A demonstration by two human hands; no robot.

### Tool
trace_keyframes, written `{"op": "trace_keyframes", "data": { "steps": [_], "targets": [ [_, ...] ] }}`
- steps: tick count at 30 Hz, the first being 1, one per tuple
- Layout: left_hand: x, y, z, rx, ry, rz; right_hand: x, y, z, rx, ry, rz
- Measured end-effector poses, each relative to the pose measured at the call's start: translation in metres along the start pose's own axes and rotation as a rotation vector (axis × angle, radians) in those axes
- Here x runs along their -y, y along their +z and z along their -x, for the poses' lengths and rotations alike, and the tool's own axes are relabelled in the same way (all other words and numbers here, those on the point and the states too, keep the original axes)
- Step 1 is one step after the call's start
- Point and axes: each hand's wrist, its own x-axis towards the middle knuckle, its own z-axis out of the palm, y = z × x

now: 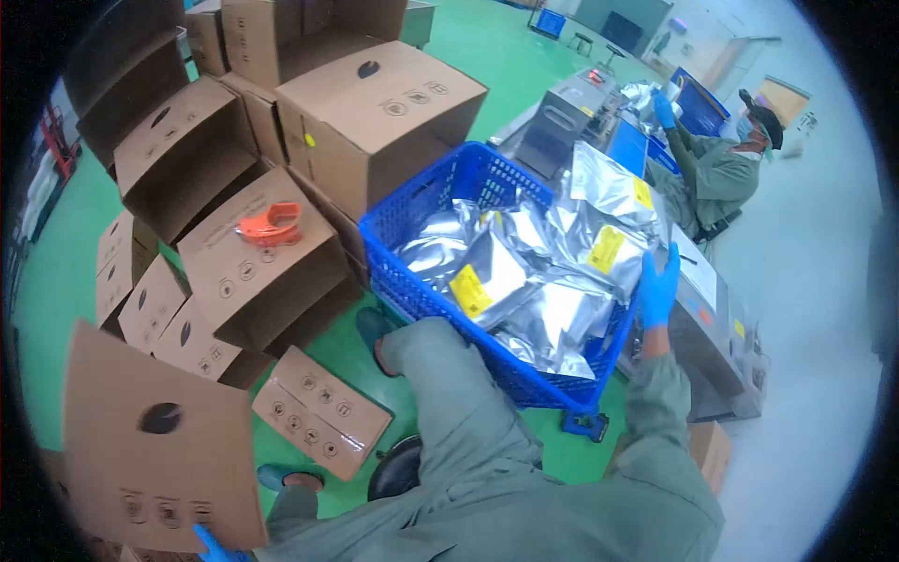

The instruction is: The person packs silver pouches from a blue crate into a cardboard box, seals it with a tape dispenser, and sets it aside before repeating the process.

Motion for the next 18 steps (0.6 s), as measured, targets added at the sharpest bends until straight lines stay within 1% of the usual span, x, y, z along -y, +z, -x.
{"op": "trace_keyframes", "data": {
  "steps": [1,2,3,4,5,6,8,9,10,11,12,14,15,16,17,18],
  "targets": [
    [-0.006,0.004,0.003,0.032,-0.068,-0.173,-0.027,0.004,-0.035,0.014,0.202,-0.147],
    [-0.009,0.016,0.013,0.029,-0.071,-0.174,-0.048,0.005,-0.07,0.083,0.321,-0.283],
    [-0.014,0.037,0.027,0.033,0.007,-0.267,-0.063,0.01,-0.093,0.152,0.442,-0.425],
    [-0.021,0.062,0.041,0.037,0.085,-0.361,-0.079,0.023,-0.101,0.153,0.442,-0.429],
    [-0.064,0.088,0.054,0.252,0.107,-0.968,-0.095,0.034,-0.106,0.145,0.421,-0.245],
    [-0.067,0.104,0.065,0.252,0.11,-0.973,-0.105,0.04,-0.107,0.138,0.403,-0.061],
    [-0.068,0.121,0.076,0.689,0.241,-1.012,-0.109,0.044,-0.087,0.136,0.39,-0.076],
    [-0.062,0.126,0.075,0.694,0.245,-1.013,-0.105,0.049,-0.071,0.126,0.363,-0.091],
    [-0.053,0.128,0.079,0.693,0.309,-1.128,-0.101,0.055,-0.058,0.123,0.329,-0.103],
    [-0.047,0.128,0.087,0.69,0.365,-1.241,-0.066,0.051,-0.036,0.145,0.229,-0.034],
    [-0.049,0.127,0.093,0.694,0.361,-1.24,-0.021,0.045,-0.008,0.162,0.136,0.033],
    [-0.054,0.123,0.102,0.585,0.449,-1.276,0.001,0.046,0.02,0.285,-0.492,0.19],
    [-0.057,0.116,0.108,0.596,0.449,-1.282,0.046,0.029,0.034,0.653,-0.039,0.089],
    [-0.061,0.108,0.112,0.613,0.425,-1.321,0.013,0.024,0.017,0.652,-0.03,0.09],
    [-0.066,0.104,0.116,0.621,0.399,-1.357,-0.04,0.02,-0.02,0.39,0.093,-0.148],
    [-0.074,0.103,0.121,0.614,0.394,-1.358,-0.069,0.022,-0.047,0.13,0.209,-0.381]
  ]
}}
